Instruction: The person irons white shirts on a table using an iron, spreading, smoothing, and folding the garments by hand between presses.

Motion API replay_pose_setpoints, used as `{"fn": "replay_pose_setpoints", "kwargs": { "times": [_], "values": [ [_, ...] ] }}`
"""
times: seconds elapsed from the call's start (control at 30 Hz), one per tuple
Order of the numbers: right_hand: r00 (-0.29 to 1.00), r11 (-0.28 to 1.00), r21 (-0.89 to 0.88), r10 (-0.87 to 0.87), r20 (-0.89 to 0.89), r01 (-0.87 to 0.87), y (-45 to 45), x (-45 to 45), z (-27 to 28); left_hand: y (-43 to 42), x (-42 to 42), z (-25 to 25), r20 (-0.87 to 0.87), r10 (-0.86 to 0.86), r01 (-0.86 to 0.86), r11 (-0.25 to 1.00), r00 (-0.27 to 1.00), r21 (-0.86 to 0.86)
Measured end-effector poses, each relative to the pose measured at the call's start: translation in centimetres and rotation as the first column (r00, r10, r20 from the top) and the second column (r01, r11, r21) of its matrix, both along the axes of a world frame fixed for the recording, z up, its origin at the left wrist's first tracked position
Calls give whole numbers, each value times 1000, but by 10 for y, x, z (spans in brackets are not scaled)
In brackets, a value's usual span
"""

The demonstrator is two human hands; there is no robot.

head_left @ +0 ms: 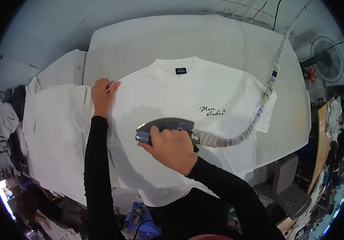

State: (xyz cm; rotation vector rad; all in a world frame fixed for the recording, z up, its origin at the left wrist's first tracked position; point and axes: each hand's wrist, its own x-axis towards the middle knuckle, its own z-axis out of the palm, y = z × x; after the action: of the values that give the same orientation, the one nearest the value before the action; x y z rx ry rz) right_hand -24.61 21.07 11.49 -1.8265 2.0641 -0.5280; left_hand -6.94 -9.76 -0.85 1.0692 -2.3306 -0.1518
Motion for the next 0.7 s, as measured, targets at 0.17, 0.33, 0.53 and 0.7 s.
{"fn": "replay_pose_setpoints", "kwargs": {
  "times": [0.17, 0.33, 0.53, 0.7],
  "values": [
    [986, 989, 22, -146, -81, 148, -47, -56, -5, -5, 1, 16, -72, 91, -74, 974, 993, 213],
    [910, 944, -18, -322, -262, 329, -52, -179, -18, -6, 3, 14, -173, 153, -95, 947, 973, 306],
    [933, 904, 232, -338, -123, 358, -59, -273, 2, -5, 5, 13, -240, 151, -58, 933, 959, 356],
    [975, 994, 55, 106, -197, -97, -60, -172, 4, -7, 4, 13, -228, 141, -48, 927, 963, 372]
  ]
}}
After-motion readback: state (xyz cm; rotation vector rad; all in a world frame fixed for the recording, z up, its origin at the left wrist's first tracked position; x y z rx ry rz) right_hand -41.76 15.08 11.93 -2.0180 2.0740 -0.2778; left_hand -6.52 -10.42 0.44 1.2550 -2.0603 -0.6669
